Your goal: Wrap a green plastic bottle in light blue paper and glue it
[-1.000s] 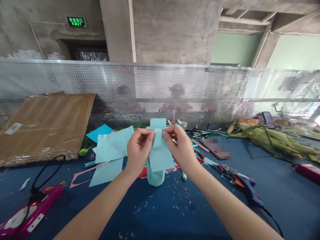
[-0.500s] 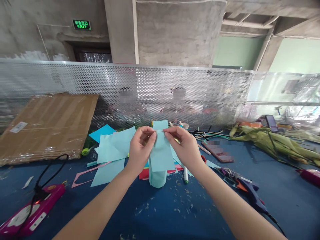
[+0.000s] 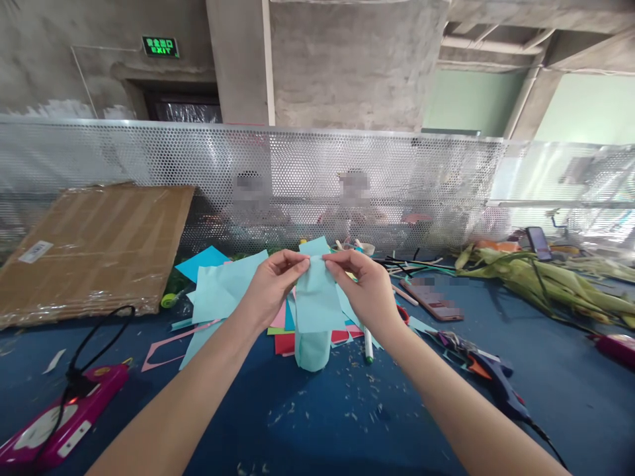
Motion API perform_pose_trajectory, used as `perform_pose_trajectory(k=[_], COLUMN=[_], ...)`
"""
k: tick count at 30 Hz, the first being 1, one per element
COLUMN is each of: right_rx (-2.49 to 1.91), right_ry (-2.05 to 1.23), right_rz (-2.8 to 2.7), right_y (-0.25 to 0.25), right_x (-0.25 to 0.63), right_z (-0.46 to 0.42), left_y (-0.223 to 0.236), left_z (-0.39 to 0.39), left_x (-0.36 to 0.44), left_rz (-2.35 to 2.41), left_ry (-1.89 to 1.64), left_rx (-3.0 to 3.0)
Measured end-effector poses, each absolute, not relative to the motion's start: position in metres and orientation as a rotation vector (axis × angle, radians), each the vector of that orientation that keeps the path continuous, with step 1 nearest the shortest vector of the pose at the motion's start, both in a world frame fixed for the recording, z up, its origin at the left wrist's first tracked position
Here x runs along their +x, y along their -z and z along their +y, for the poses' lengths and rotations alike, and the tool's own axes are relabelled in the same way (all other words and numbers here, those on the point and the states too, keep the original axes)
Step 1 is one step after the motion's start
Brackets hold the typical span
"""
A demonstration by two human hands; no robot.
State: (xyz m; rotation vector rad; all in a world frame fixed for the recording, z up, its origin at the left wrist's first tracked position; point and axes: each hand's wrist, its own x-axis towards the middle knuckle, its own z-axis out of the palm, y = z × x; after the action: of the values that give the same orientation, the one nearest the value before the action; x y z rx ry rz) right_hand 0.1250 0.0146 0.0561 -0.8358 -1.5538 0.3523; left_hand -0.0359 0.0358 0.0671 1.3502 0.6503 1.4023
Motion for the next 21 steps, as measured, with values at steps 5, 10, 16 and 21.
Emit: perform_pose_trajectory(k=[5,10,16,21], right_rx=[-0.816,-0.764,-0.783,-0.813], right_ry=[-0.450,-0.452,-0.366,-0.413], right_rz=[-1.524,-1.548,-1.580,-1.649], right_y=[-0.056,-0.055,-0.054,-0.069], right_x=[0.125,0.127,0.127,0.130], right_z=[0.012,0.011,0.016,0.011], left_y=[-0.063,-0.059,-0.054,-0.060], left_z=[0.035,0.037,0.039,0.033], left_x=[-0.033,-0.031,-0.030,-0.031], left_rz=[0.658,0.666,0.620,0.699], left_ry=[-1.529,-1.587,-1.647,-1.600], left_rx=[1.474,1.622,1.598,1.716])
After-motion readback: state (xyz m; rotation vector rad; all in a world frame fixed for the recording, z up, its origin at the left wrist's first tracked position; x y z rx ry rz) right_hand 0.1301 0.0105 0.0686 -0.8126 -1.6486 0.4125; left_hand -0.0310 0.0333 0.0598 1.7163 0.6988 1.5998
